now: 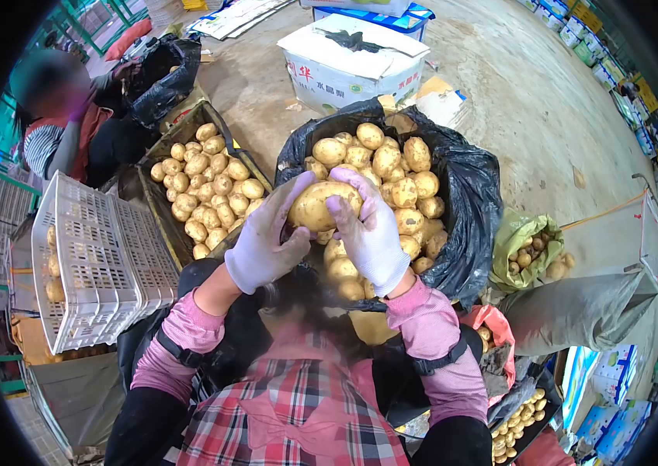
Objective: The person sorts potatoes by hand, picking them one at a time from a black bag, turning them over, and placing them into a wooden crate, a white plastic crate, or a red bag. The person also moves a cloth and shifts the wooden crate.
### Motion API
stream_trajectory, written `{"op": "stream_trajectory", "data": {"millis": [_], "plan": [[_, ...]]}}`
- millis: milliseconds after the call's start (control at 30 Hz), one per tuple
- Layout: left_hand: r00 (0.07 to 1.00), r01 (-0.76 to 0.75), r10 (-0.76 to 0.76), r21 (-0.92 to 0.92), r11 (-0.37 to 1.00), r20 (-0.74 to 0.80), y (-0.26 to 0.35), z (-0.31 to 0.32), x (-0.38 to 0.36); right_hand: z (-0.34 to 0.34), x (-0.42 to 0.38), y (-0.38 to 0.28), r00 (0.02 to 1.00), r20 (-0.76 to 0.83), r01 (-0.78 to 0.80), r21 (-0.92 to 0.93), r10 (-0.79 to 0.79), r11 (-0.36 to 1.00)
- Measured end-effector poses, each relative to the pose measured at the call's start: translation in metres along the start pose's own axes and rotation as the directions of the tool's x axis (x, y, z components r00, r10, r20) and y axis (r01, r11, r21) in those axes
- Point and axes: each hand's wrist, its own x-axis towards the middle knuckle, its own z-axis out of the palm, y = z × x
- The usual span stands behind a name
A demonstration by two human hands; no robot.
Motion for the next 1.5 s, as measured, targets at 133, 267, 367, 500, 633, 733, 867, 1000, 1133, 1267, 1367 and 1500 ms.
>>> {"op": "stream_trajectory", "data": {"millis": [133,267,367,500,633,733,867,1000,1133,1267,1367,1500], "plan": [[0.991,0.135,-0.126,-0.294,0.946,0.051,-0.008,0.004,0.001,-0.005,0.004,0.012,0.985,-0.034,0.164,-0.133,-0.17,0.977],[0.981,-0.192,0.194,0.145,0.971,0.002,-0.004,0.007,0.002,-0.005,-0.001,0.004,0.99,-0.003,0.133,-0.264,-0.139,0.955],[0.988,-0.151,0.147,0.237,0.96,0.034,0.004,0.0,-0.004,-0.009,0.001,0.019,0.995,0.022,-0.096,0.072,0.095,0.993],[0.979,-0.085,0.092,0.048,0.995,-0.18,-0.001,-0.068,-0.012,-0.011,0.008,0.028,0.961,0.147,-0.272,0.346,0.234,0.898],[0.753,0.537,-0.596,-0.262,0.802,-0.279,-0.143,-0.174,-0.082,-0.003,0.007,0.032,0.956,0.112,-0.289,0.184,0.272,0.939],[0.349,0.757,-0.851,-0.418,0.503,-0.392,-0.252,-0.155,-0.162,-0.002,0.012,0.037,0.95,0.109,-0.307,0.137,0.293,0.942],[0.478,0.83,-0.747,-0.043,0.557,-0.463,-0.353,-0.109,-0.233,0.003,0.019,0.046,0.934,0.154,-0.342,0.117,0.323,0.932],[0.533,0.793,-0.457,0.233,0.563,-0.712,-0.386,-0.113,-0.207,-0.004,0.026,0.064,0.924,0.161,-0.372,0.163,0.347,0.914],[0.435,0.757,-0.76,0.653,0.017,-0.484,-0.434,-0.134,-0.206,-0.012,0.032,0.077,0.91,0.13,-0.411,0.182,0.393,0.893],[0.377,0.736,-0.819,0.677,-0.019,-0.432,-0.46,-0.138,-0.206,-0.016,0.039,0.07,0.9,0.04,-0.435,0.099,0.433,0.895],[0.25,0.818,-0.879,0.575,-0.033,-0.407,-0.409,-0.154,-0.152,-0.036,0.049,0.068,0.908,-0.036,-0.415,0.058,0.417,0.908],[0.581,0.808,-0.786,0.031,0.589,-0.213,-0.378,-0.154,-0.125,-0.06,0.061,0.073,0.925,-0.17,-0.368,-0.169,0.34,0.914]]}}
